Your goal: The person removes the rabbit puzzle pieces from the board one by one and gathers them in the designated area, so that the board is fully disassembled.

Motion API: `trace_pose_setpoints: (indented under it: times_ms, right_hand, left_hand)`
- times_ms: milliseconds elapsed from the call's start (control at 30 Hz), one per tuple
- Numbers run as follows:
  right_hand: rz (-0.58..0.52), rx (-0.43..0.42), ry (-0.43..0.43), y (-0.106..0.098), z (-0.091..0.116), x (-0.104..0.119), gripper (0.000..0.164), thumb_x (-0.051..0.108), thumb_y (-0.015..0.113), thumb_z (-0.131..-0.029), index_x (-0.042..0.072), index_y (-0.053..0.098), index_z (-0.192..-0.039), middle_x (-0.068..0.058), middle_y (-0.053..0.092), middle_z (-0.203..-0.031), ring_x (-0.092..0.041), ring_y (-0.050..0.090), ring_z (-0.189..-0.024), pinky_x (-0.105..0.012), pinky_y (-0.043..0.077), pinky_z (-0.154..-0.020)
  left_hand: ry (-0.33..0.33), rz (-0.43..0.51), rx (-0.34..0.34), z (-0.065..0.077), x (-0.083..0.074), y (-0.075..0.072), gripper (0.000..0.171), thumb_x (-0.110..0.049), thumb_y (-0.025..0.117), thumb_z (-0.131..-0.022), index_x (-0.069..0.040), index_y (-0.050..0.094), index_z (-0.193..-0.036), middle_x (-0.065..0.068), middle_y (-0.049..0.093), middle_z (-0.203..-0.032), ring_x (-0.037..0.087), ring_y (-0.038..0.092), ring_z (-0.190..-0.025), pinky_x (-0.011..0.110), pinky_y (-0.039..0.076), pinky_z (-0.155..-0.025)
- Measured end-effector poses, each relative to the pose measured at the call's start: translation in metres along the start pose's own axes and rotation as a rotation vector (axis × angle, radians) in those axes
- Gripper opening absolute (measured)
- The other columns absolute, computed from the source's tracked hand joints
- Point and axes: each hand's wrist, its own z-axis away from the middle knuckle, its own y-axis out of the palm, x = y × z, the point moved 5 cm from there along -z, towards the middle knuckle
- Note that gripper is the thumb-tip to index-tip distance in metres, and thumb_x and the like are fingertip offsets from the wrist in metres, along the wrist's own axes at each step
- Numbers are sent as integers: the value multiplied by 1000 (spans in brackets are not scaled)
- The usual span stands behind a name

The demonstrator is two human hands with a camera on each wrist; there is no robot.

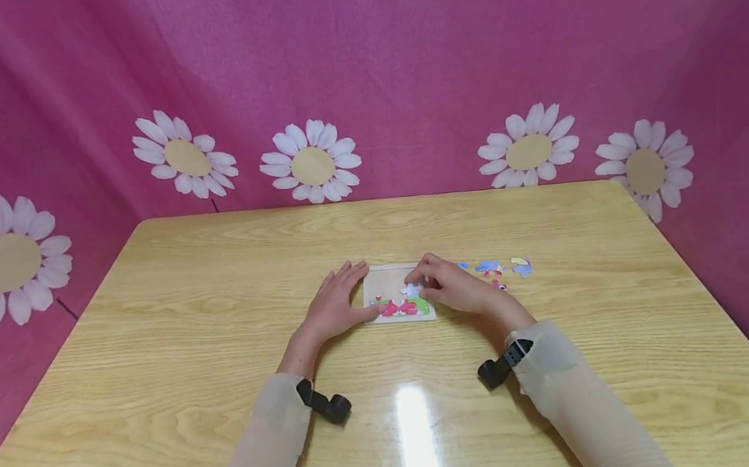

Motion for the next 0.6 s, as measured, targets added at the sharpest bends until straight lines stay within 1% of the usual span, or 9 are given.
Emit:
trace_pose_setpoints:
  times_ms: [167,267,400,500,600]
  right_hand:
    - [16,-25,-6,-1,1,2,27,1,59,-95,3,64,-121,-12,55,-108,-17,48,-88,-22,42,-73]
    - [24,-31,-1,-1,1,4,27,1,59,-95,3,64,-121,-11,55,-109,-17,48,-87,-22,42,-72]
    - [17,-32,1,-1,1,7,27,0,59,-94,2,64,-121,-11,55,-107,-16,46,-86,-21,40,-71]
    - [24,-38,-8,1,2,8,26,-1,59,-94,1,64,-120,-12,55,-107,-16,47,-87,-21,41,-71]
    - [39,-47,-13,1,3,8,26,-1,59,-94,1,64,-119,-11,56,-107,-17,49,-88,-21,42,-73]
  left_hand:
    - [2,11,1,-1,-1,-1,84,-52,68,-86,-13,34,-153,3,32,-161,20,15,-155,37,5,-129]
    - [6,6,-5,0,-2,-1,85,-52,67,-86,-11,35,-152,4,32,-161,22,16,-154,37,6,-129]
    - [5,-46,-21,0,-5,1,88,-56,65,-84,-10,33,-153,4,32,-161,23,16,-154,40,8,-129]
    - [-19,-82,-38,0,-9,6,94,-63,62,-82,-10,32,-153,4,31,-161,24,15,-155,44,6,-129]
    - [-70,-114,-53,-1,-13,13,100,-71,60,-79,-11,29,-154,3,30,-162,23,13,-155,47,5,-128]
